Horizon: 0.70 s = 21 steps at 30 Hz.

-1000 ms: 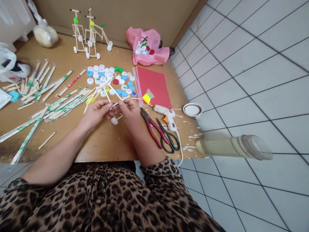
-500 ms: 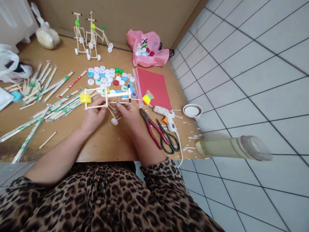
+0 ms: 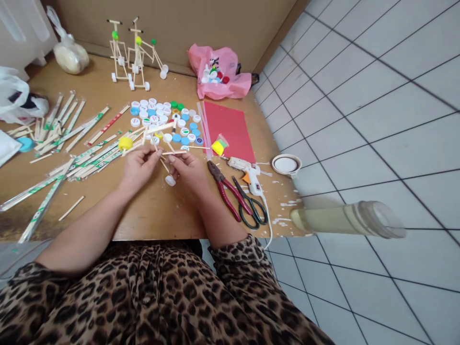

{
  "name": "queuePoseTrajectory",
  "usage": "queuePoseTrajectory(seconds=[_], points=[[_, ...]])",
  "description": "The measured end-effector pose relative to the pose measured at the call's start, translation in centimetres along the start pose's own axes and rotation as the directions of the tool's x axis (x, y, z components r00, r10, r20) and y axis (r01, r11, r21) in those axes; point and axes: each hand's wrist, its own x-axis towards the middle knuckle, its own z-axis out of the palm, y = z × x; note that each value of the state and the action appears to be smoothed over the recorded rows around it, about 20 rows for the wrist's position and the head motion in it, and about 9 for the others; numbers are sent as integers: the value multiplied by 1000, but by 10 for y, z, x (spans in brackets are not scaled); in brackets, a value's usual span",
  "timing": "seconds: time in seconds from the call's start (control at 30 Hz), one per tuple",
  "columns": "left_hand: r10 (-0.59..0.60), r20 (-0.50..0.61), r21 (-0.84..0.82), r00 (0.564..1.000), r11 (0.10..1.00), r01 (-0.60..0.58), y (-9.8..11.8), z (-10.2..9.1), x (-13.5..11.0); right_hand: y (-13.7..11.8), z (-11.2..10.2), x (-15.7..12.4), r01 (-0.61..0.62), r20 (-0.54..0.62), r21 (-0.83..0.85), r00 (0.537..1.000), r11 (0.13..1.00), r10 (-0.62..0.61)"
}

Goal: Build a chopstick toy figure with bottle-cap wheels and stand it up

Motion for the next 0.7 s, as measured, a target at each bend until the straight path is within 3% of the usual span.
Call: queuePoseTrajectory(seconds=[0.13, 0.2, 0.4, 0.47, 0.53, 0.63, 0.7], points=[[-52, -14, -21, 999, 998, 52, 7, -3, 1, -11, -7, -2, -14, 85, -134, 996, 991, 25], [-106, -21, -31, 994, 994, 106, 9, -2, 2, -18, -14, -5, 4, 75, -217, 997, 976, 12], [-243, -30, -82, 970, 967, 240, 9, 1, 5, -36, -59, -29, 46, -144, -346, 984, 937, -102], [-255, -20, -91, 967, 963, 253, 9, 0, 6, -40, -81, -42, 20, -341, -506, 914, 862, -221], [-270, -13, -84, 963, 960, 268, 10, 0, 6, -41, -105, -54, -16, -425, -558, 864, 830, -270], [-297, -7, -60, 955, 953, 296, 12, -1, 6, -38, -144, -70, -230, -590, -686, 731, 690, -343], [-317, -5, -53, 949, 947, 316, 14, -1, 6, -33, -165, -78, -348, -617, -720, 717, 600, -324]])
